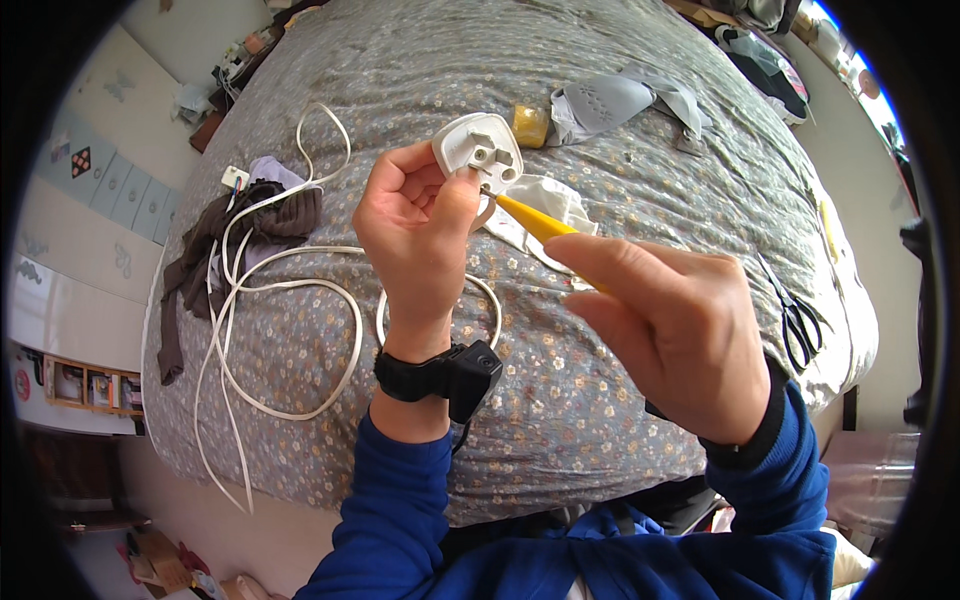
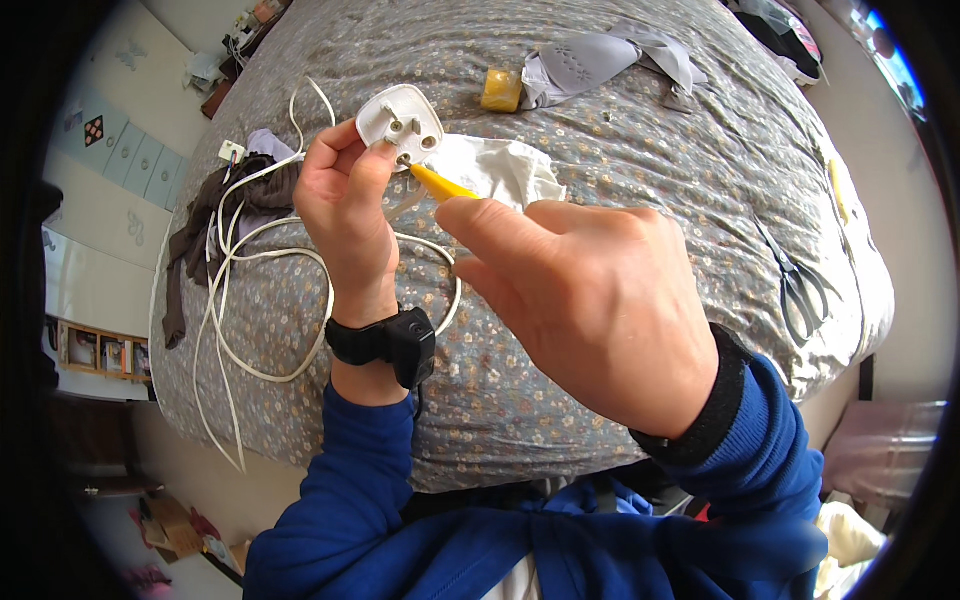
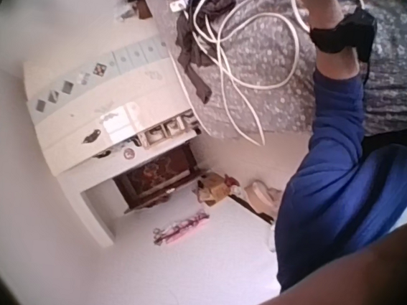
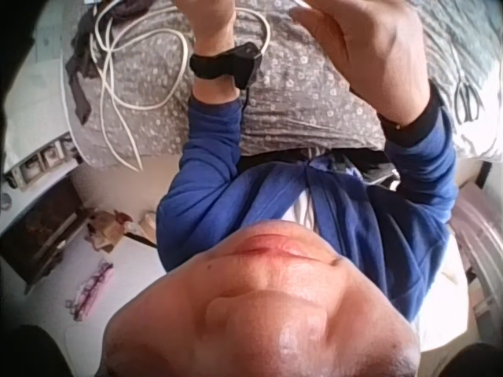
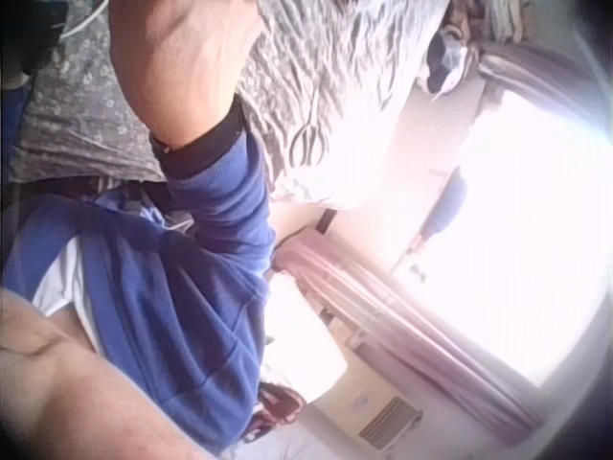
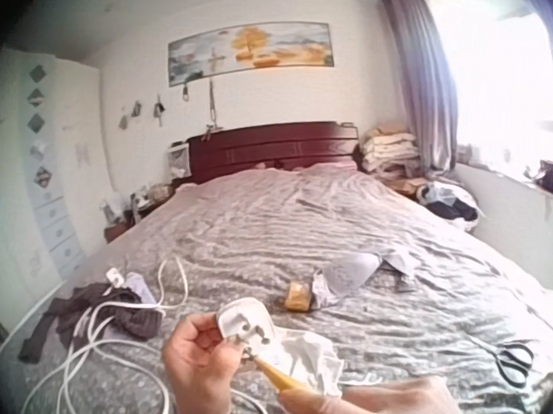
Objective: The person disassembles a white electrical plug, uses a yellow screwdriver to adjust internal screws, and reassembles the plug. The person then plugs the cord into a power strip.
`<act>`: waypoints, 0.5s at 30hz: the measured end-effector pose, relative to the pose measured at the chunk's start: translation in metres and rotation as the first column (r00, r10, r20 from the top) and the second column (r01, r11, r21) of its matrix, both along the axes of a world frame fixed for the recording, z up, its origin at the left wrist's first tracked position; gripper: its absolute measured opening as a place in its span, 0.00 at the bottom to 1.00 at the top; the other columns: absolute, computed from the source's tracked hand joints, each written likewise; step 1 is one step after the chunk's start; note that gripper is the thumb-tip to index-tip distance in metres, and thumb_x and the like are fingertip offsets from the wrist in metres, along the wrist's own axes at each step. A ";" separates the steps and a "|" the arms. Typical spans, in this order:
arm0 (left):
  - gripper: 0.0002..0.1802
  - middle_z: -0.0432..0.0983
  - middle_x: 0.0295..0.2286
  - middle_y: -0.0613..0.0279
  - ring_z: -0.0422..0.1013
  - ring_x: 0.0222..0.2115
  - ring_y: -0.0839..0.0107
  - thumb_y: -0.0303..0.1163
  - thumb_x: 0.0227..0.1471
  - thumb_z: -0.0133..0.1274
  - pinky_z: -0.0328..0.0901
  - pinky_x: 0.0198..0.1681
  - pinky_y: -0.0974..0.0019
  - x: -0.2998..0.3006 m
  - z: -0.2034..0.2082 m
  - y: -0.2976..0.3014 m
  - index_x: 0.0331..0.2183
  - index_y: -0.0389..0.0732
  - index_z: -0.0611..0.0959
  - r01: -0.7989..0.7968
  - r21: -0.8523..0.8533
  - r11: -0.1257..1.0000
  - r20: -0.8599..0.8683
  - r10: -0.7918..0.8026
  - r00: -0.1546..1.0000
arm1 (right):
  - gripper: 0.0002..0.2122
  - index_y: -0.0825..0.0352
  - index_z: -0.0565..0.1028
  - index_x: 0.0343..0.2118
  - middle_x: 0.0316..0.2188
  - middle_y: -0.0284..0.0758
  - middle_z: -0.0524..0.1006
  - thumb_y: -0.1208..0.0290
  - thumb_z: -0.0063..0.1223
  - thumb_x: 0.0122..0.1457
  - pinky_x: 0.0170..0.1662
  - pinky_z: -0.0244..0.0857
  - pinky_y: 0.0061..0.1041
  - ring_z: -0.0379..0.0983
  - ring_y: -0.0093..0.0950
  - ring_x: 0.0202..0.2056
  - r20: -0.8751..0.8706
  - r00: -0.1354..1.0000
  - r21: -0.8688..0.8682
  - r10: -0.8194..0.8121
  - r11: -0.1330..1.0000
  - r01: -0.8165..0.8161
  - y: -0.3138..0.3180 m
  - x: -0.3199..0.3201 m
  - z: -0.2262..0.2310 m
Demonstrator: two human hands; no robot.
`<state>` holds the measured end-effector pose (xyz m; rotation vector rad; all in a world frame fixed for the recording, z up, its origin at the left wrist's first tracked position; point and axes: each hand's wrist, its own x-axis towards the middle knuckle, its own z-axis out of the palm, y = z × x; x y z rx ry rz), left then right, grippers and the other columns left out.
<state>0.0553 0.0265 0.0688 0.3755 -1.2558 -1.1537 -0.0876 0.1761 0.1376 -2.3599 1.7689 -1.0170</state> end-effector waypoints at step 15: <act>0.13 0.80 0.36 0.52 0.76 0.37 0.74 0.20 0.51 0.56 0.70 0.44 0.70 -0.002 0.001 0.006 0.40 0.27 0.76 -0.095 -0.029 0.995 0.037 0.097 0.995 | 0.15 0.71 0.77 0.43 0.24 0.35 0.66 0.81 0.58 0.49 0.21 0.65 0.27 0.70 0.30 0.19 -0.089 0.988 -0.166 -0.126 0.980 0.110 -0.013 0.015 -0.009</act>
